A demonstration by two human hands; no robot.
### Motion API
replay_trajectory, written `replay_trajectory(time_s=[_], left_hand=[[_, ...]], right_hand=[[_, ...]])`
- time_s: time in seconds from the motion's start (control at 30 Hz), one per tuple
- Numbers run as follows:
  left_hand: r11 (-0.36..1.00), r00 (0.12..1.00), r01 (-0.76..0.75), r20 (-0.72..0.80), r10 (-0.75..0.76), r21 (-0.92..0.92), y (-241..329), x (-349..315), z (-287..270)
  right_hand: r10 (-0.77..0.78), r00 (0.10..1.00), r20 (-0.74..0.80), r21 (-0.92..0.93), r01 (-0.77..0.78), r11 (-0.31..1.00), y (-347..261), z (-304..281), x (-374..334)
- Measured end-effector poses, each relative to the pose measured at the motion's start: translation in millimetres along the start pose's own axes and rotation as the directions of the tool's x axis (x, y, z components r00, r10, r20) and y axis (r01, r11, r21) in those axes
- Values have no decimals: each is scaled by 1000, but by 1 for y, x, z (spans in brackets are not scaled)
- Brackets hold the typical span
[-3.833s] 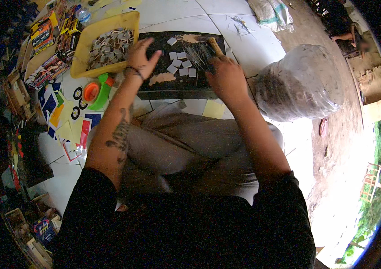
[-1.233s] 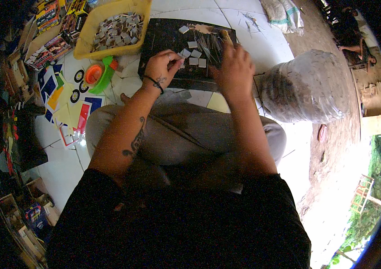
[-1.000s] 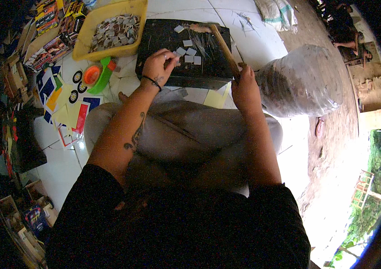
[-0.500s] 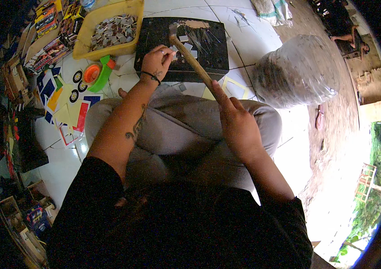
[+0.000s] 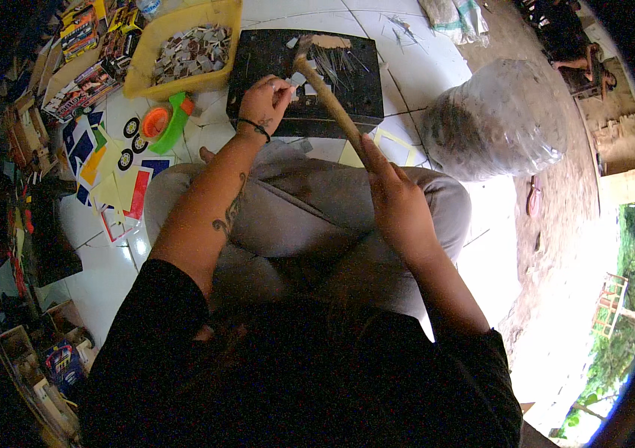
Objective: The person sits on the floor and repeatedly places small white square tiles on a black board, then strikes them with a hammer. The person adjusts the tiles between strikes and continues the process for the duration of the clip.
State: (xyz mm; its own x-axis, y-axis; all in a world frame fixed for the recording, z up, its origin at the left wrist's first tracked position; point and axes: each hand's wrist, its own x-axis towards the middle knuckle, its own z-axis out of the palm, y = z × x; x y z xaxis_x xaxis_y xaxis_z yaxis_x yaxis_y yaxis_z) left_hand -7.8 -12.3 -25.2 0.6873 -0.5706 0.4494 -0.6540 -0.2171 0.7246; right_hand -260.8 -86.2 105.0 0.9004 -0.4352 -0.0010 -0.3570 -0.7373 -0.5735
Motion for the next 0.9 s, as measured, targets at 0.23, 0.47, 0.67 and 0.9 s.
replay_trajectory(time_s=[0.23, 0.47, 0.67, 0.9], left_hand=[[991, 999, 3, 42, -9, 135, 9, -2, -2], [972, 994, -93, -28, 101, 217, 8, -3, 0], [974, 998, -61, -20, 67, 217, 9, -4, 1], [962, 998, -56, -5, 60, 266, 9, -5, 1]], right_hand=[[95, 995, 3, 81, -95, 992, 1, -10, 0], [-155, 976, -151, -65, 147, 987, 4, 8, -2], [-74, 995, -74, -15, 73, 997, 5, 11, -6], [-109, 987, -120, 52, 116, 992, 6, 9, -2]])
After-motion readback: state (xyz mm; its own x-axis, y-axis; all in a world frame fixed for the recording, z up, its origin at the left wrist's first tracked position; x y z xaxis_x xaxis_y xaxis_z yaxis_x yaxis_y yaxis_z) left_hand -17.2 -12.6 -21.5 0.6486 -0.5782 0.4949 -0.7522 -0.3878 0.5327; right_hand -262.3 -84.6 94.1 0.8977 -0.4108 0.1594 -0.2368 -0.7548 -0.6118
